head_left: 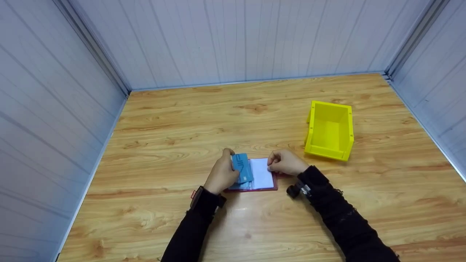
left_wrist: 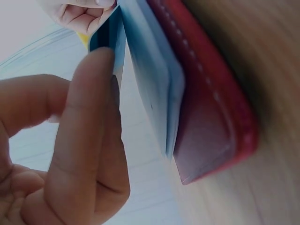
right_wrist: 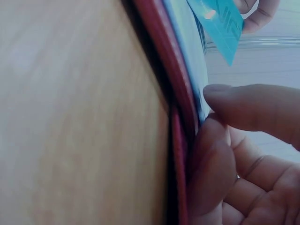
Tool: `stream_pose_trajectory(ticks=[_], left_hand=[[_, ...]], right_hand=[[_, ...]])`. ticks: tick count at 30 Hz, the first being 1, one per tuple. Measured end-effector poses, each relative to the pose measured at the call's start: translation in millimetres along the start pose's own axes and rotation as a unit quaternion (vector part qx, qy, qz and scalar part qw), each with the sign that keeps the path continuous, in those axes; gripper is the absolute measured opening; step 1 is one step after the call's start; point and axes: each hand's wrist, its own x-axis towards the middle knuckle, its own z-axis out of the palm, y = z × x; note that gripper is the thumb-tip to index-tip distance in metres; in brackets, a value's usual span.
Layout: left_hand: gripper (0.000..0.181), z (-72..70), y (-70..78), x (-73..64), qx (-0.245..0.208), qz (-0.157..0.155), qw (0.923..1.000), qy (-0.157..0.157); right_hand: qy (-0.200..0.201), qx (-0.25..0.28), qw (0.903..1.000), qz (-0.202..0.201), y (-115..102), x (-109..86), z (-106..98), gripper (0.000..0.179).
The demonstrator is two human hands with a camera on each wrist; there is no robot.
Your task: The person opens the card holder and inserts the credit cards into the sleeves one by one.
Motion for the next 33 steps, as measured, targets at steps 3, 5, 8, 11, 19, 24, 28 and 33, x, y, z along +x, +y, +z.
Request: stream_pose_trajectory(ticks=[3, 5, 8, 11, 19, 24, 28, 33], left_hand=[[0.053, 0.5, 0.2, -0.2, 0.002, 0.0, 1.0, -0.003], [0.054, 0.4, 0.5, -0.3, 0.003, -0.004, 1.0, -0.003], [0.055, -0.3, 1.0, -0.5, 0.002, -0.012, 0.9999, -0.004], [0.055, -1.2, 2.5, -1.0, 0.0, -0.018, 0.9998, -0.001], [0.053, 1.2, 6.6, -2.9, 0.026, 0.004, 0.9995, 0.015], [0.052, 3.7, 7.5, -3.3, 0.033, 0.019, 0.9992, 0.012], [0.053, 3.2, 6.0, -3.5, 0.019, 0.02, 0.9996, 0.006], [0.056, 1.3, 3.4, -2.9, -0.015, -0.002, 0.9998, -0.01]], right_hand=[[0.0, 0.001, 1.0, -0.003, 0.8, 0.2, 0.4, 0.013], [0.001, 0.004, 1.0, -0.001, 0.9, 0.3, 0.9, 0.013], [0.0, 0.006, 1.0, 0.001, 0.7, 0.0, 0.9, 0.013], [0.001, 0.006, 1.0, 0.007, -0.1, -0.5, 0.6, 0.012], [-0.003, 0.008, 0.9999, 0.011, 0.5, 0.6, 0.3, 0.013], [-0.006, 0.009, 0.9999, 0.009, 0.6, 0.2, -0.2, 0.012], [-0.007, 0.013, 0.9999, 0.004, -1.1, -0.6, -0.3, 0.012], [-0.008, 0.013, 0.9999, 0.004, -1.6, -0.7, 0.2, 0.013]])
